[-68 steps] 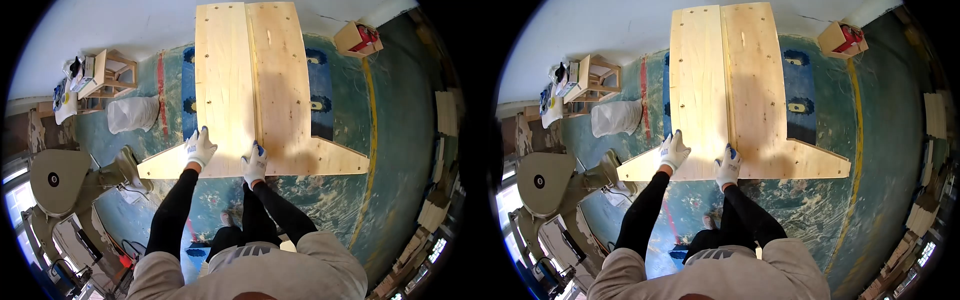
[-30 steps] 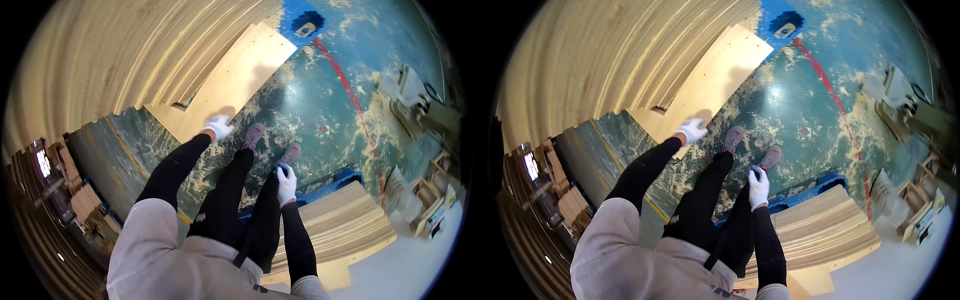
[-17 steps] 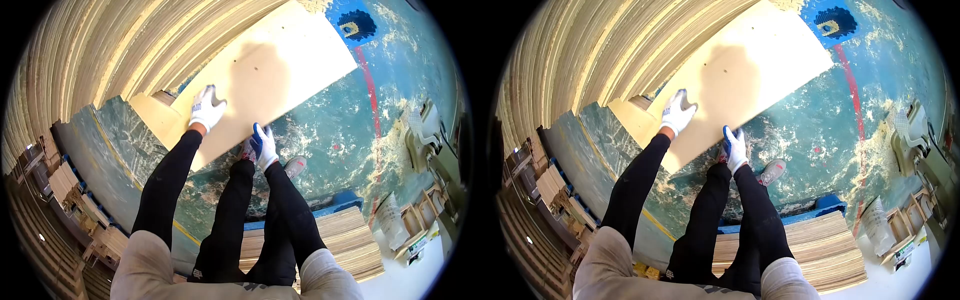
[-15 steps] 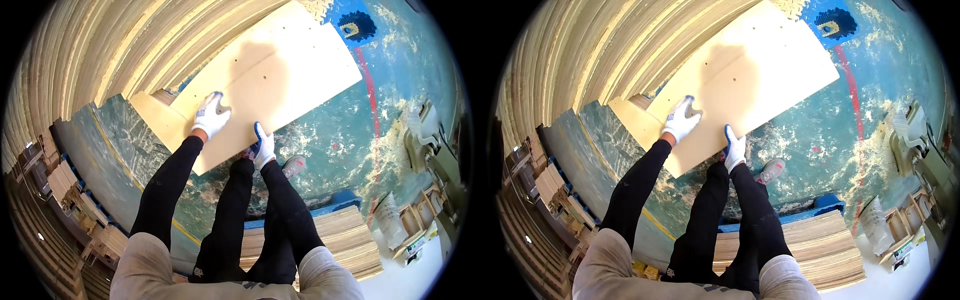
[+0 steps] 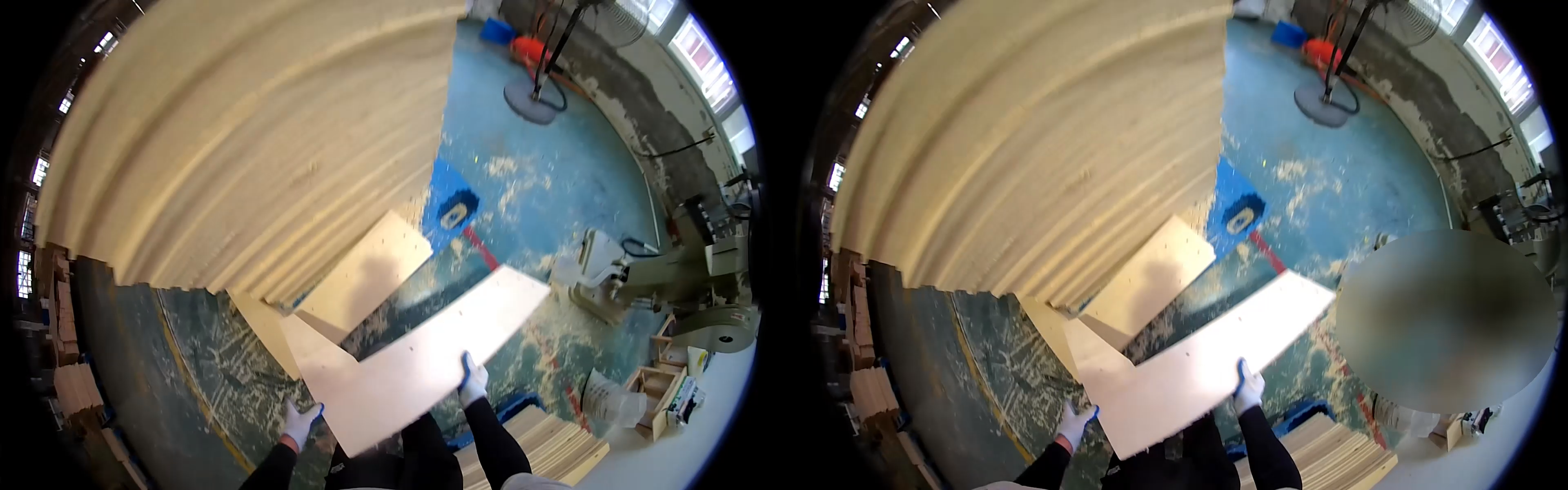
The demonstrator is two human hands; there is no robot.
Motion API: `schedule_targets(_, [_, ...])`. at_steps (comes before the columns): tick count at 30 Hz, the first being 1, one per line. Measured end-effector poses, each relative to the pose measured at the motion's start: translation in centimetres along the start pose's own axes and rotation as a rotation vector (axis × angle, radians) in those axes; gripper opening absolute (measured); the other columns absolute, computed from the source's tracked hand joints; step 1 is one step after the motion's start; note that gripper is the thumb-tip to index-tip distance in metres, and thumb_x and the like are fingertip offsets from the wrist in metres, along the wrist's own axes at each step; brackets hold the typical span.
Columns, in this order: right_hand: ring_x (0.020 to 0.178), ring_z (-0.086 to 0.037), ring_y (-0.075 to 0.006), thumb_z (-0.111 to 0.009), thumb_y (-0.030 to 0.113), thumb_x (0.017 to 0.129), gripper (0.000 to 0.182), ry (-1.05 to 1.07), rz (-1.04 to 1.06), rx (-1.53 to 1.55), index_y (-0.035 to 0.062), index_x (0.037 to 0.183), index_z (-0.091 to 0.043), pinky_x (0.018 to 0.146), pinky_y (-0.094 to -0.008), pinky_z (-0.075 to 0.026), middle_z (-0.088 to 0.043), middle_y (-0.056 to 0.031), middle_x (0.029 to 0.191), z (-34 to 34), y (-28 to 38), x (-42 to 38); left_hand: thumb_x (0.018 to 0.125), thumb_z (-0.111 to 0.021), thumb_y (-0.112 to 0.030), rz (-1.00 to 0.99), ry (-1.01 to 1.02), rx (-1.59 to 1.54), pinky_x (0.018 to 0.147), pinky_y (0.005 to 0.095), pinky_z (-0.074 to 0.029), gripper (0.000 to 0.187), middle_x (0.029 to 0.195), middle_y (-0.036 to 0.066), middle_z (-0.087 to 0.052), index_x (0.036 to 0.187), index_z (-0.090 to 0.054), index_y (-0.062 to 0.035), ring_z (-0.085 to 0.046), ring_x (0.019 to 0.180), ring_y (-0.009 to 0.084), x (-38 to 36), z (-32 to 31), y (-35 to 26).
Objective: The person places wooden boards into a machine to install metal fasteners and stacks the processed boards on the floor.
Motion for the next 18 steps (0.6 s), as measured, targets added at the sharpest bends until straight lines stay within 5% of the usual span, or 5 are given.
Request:
schedule_targets(1, [0.102, -0.065, -0.0201, -0.067, 0.020, 0.095, 0.035, 0.002, 0.007, -0.065, -0.0053, 0.120, -0.061, 0.086, -0.0326, -0.054, -0.067, -0.0113, 0.114, 2.0, 2.5, -1.4, 0.087, -0.075, -0.032, 0.540, 0.342, -0.506, 0.106, 0.0497, -0.044, 0.072, 0.137, 0.018, -0.055, 0.143, -0.041, -0.0015, -0.054, 0.126, 0.0347, -4.3, -3.1, 0.7])
schedule_targets(2, [0.105, -0.065, -0.0213, -0.066, 0.021, 0.096, 0.037, -0.006, 0.016, -0.139, -0.0055, 0.120, -0.060, 0.088, -0.0329, -0.054, -0.066, -0.0124, 0.116, 4.1, 4.3, -2.3, 0.091, -0.071, -0.025, 0.630, 0.634, -0.800, 0.096, 0.0471, -0.052, 0.048, 0.121, 0.012, -0.066, 0.132, -0.054, -0.0053, -0.064, 0.110, 0.0294, -7.6, -6.2, -1.2])
schedule_targets(9, [0.120, -0.058, -0.0378, -0.056, 0.026, 0.100, 0.051, 0.167, 0.010, 0.320, -0.0058, 0.138, -0.045, 0.103, -0.0504, -0.048, -0.056, -0.0214, 0.135, 14.6, 13.4, -3.0, 0.091, -0.070, -0.013, 0.145, 0.870, -0.674, 0.089, 0.0361, -0.056, 0.043, 0.115, 0.011, -0.067, 0.129, -0.056, -0.0003, -0.068, 0.101, 0.0230, -22.2, -17.1, -19.5])
schedule_targets(14, [0.130, -0.049, -0.0360, -0.045, 0.037, 0.103, 0.055, 0.262, -0.014, 0.360, 0.0004, 0.143, -0.043, 0.112, -0.0501, -0.037, -0.051, -0.0170, 0.143, 14.6, 16.3, -3.3, 0.086, -0.075, -0.017, -0.220, 0.839, -0.384, 0.074, 0.0306, -0.057, 0.036, 0.100, 0.009, -0.072, 0.114, -0.066, 0.0036, -0.070, 0.083, 0.0185, -26.0, -22.6, -27.6])
schedule_targets(18, [0.129, -0.050, -0.0347, -0.054, 0.051, 0.096, 0.063, 0.319, -0.181, 0.422, 0.0077, 0.141, -0.047, 0.110, -0.0502, -0.039, -0.051, -0.0150, 0.143, 10.7, 19.2, -0.4, 0.086, -0.073, -0.017, -0.459, 0.882, -0.197, 0.071, 0.0276, -0.055, 0.032, 0.098, 0.011, -0.073, 0.109, -0.068, 0.0054, -0.069, 0.082, 0.0155, -25.0, -26.7, -37.0])
Point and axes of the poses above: each hand's wrist, its own x-axis towards the middle knuckle, its own z-axis out of the back of the hand, y = z × x, the point moved 8 cm from there along x, towards the middle knuckle
